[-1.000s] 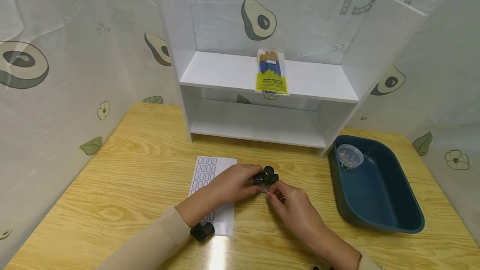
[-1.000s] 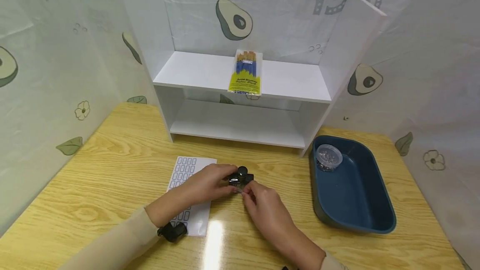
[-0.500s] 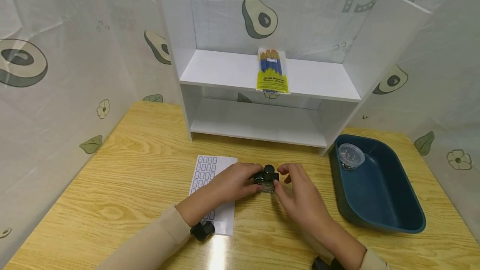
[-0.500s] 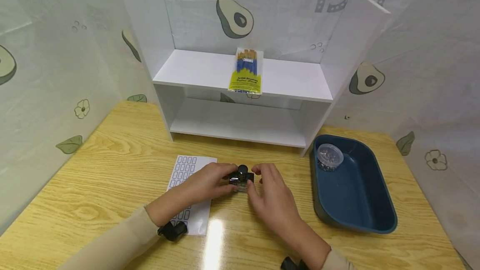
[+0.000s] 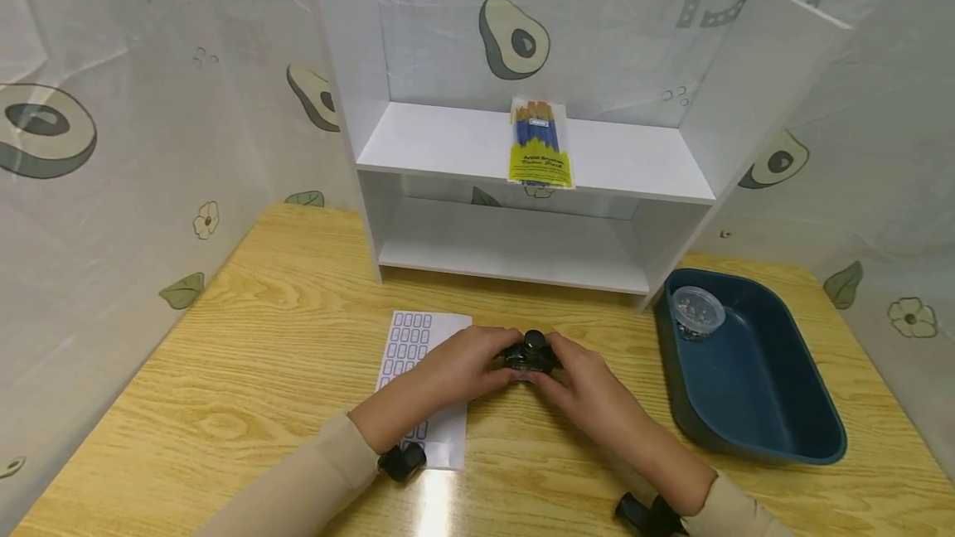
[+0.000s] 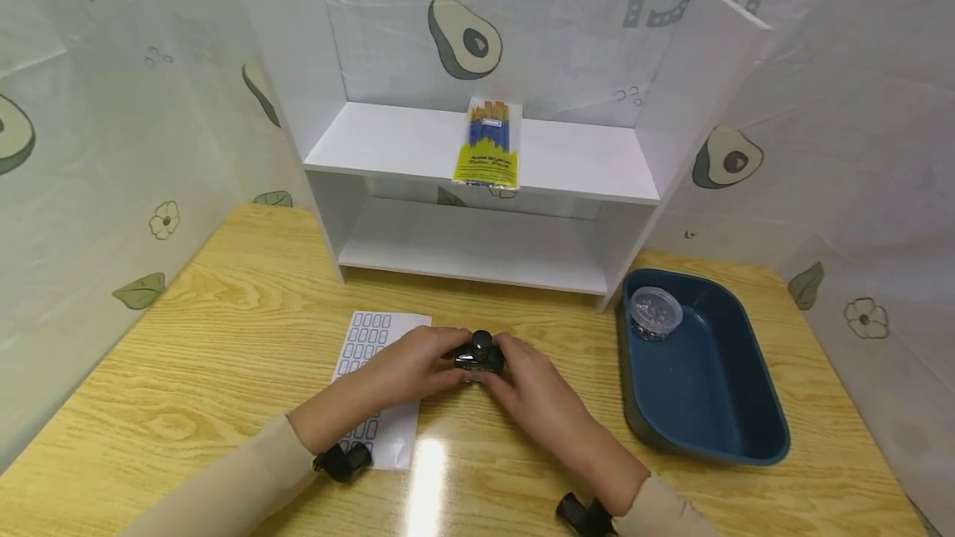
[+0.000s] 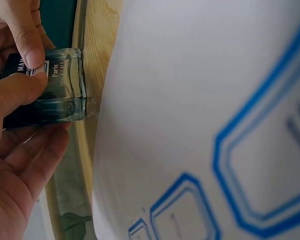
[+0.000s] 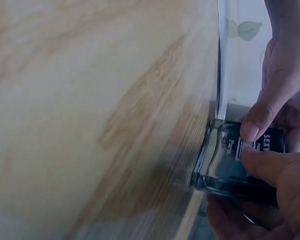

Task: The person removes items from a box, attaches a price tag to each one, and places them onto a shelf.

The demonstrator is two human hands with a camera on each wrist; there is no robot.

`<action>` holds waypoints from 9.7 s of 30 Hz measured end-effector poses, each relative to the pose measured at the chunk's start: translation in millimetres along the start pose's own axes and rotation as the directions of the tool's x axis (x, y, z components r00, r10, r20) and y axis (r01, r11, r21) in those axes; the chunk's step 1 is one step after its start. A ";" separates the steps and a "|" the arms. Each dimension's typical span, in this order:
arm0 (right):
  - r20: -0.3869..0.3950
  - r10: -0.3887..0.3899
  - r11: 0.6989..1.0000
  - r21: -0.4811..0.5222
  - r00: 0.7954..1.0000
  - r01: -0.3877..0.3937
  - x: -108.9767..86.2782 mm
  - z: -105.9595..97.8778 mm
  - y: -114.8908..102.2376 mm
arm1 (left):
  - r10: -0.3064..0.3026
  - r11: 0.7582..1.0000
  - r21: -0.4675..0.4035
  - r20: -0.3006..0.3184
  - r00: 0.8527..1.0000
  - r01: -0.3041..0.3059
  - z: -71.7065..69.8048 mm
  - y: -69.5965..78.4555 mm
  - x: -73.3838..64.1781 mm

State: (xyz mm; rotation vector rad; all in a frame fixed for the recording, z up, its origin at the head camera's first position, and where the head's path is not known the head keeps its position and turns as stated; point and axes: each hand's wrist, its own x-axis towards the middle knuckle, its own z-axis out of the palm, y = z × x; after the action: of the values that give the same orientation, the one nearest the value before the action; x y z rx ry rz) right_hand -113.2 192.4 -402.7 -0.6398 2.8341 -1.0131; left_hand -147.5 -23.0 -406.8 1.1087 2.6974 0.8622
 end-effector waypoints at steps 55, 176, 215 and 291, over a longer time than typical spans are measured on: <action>0.004 0.015 1.000 0.027 1.000 -0.016 1.3 -3.5 18.2 | -0.422 0.904 -0.399 -0.765 0.486 0.157 -113.2 -99.2 -30.5; -0.039 0.173 0.943 -0.281 0.984 -0.177 -24.5 -177.7 111.9 | -0.360 0.930 -0.274 -0.811 0.462 0.244 -109.7 -100.1 -17.9; -0.076 0.301 0.926 -0.213 0.951 -0.310 -13.8 -178.3 150.0 | -0.369 0.927 -0.280 -0.800 0.472 0.251 -108.5 -101.0 -16.2; 0.103 0.055 0.998 -0.035 0.993 -0.052 16.6 -13.8 14.8 | -0.501 0.855 0.100 -0.092 0.860 0.509 -57.8 -87.7 -51.3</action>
State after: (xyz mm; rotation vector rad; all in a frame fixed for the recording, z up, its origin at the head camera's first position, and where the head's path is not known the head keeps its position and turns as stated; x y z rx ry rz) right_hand -136.3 204.1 -399.9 -0.5978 2.7669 -0.9002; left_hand -181.3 -134.8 -411.7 0.3375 2.9038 0.6528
